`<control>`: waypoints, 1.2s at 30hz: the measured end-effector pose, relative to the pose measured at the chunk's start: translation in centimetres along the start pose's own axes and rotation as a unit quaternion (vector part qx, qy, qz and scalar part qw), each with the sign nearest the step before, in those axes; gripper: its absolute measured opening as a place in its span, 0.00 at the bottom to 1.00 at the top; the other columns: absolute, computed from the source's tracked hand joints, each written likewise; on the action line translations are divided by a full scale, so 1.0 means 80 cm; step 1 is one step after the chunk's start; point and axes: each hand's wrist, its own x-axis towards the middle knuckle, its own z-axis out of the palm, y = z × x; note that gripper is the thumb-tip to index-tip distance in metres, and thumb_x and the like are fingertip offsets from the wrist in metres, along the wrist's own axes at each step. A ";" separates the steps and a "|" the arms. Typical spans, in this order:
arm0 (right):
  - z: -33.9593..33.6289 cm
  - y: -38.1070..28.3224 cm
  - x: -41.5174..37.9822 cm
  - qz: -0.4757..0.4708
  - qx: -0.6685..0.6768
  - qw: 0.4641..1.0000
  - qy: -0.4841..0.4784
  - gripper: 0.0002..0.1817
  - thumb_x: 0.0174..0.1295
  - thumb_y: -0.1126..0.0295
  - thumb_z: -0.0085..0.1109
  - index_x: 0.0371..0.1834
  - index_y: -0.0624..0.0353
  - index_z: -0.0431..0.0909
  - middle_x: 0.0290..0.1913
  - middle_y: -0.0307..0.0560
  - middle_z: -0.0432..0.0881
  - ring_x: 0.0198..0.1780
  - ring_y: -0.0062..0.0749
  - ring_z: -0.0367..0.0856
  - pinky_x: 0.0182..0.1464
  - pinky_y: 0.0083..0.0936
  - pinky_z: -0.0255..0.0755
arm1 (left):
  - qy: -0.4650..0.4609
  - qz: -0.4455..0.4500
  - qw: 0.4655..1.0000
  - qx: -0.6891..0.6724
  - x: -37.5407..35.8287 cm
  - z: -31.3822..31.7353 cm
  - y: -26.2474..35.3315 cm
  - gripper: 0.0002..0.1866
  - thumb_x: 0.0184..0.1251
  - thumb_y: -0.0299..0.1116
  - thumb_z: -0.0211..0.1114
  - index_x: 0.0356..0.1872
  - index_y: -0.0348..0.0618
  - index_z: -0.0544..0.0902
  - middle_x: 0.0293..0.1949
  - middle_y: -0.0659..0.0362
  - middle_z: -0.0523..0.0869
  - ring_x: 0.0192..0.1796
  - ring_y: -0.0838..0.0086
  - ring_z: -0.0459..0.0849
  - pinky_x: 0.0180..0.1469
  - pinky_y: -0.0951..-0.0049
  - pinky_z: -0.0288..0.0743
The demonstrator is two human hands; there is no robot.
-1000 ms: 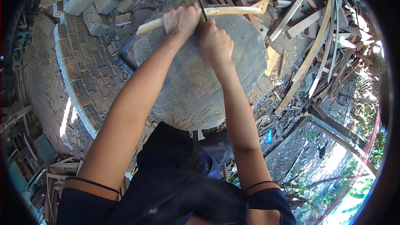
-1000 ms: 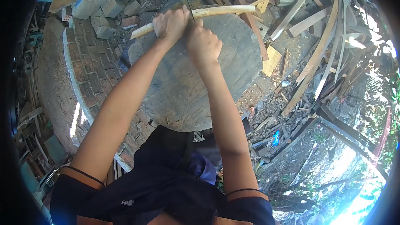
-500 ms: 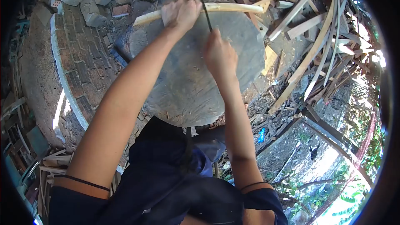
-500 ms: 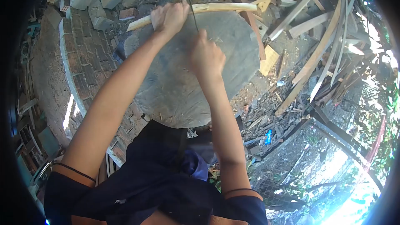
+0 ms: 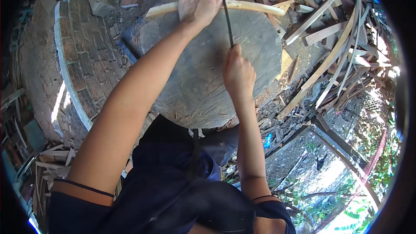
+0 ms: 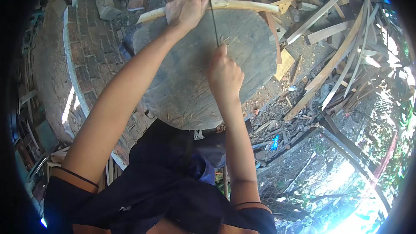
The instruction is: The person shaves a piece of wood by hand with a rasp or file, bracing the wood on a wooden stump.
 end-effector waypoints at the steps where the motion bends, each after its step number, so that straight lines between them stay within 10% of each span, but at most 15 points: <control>1: 0.003 -0.003 0.006 0.003 0.002 1.000 -0.004 0.10 0.64 0.66 0.43 0.42 0.60 0.68 0.32 0.64 0.83 0.36 0.59 0.84 0.40 0.50 0.77 | -0.005 0.001 1.000 0.002 -0.004 0.002 -0.003 0.28 0.72 0.46 0.44 0.20 0.43 0.85 0.26 0.46 0.85 0.30 0.50 0.86 0.39 0.54 0.77; 7: 0.006 -0.027 0.085 -0.068 0.045 0.989 0.123 0.10 0.66 0.63 0.44 0.39 0.58 0.68 0.29 0.65 0.81 0.35 0.64 0.81 0.38 0.56 0.73 | 0.082 0.025 0.996 0.026 -0.002 0.005 0.000 0.27 0.70 0.46 0.47 0.16 0.45 0.85 0.20 0.50 0.85 0.24 0.55 0.85 0.36 0.59 0.78; 13: 0.003 -0.001 0.003 0.004 0.001 1.000 0.000 0.09 0.63 0.66 0.44 0.40 0.59 0.68 0.31 0.62 0.84 0.36 0.60 0.84 0.40 0.51 0.76 | 0.032 0.028 0.999 0.011 0.000 0.004 -0.003 0.27 0.72 0.46 0.45 0.20 0.42 0.85 0.23 0.46 0.84 0.27 0.48 0.85 0.36 0.53 0.78; 18: 0.012 -0.025 0.088 -0.083 0.040 0.984 0.155 0.08 0.66 0.65 0.45 0.38 0.58 0.69 0.26 0.65 0.81 0.32 0.64 0.81 0.33 0.55 0.74 | 0.048 0.024 0.999 0.006 0.000 0.002 -0.001 0.27 0.72 0.45 0.46 0.20 0.43 0.85 0.24 0.46 0.85 0.28 0.49 0.85 0.36 0.53 0.78; 36: 0.005 0.001 0.010 -0.017 0.015 0.999 0.044 0.08 0.63 0.68 0.43 0.39 0.60 0.70 0.31 0.62 0.84 0.35 0.59 0.84 0.38 0.49 0.78 | 0.044 0.025 0.999 0.017 0.000 0.003 0.000 0.27 0.72 0.46 0.46 0.21 0.43 0.85 0.25 0.46 0.85 0.29 0.49 0.86 0.37 0.53 0.77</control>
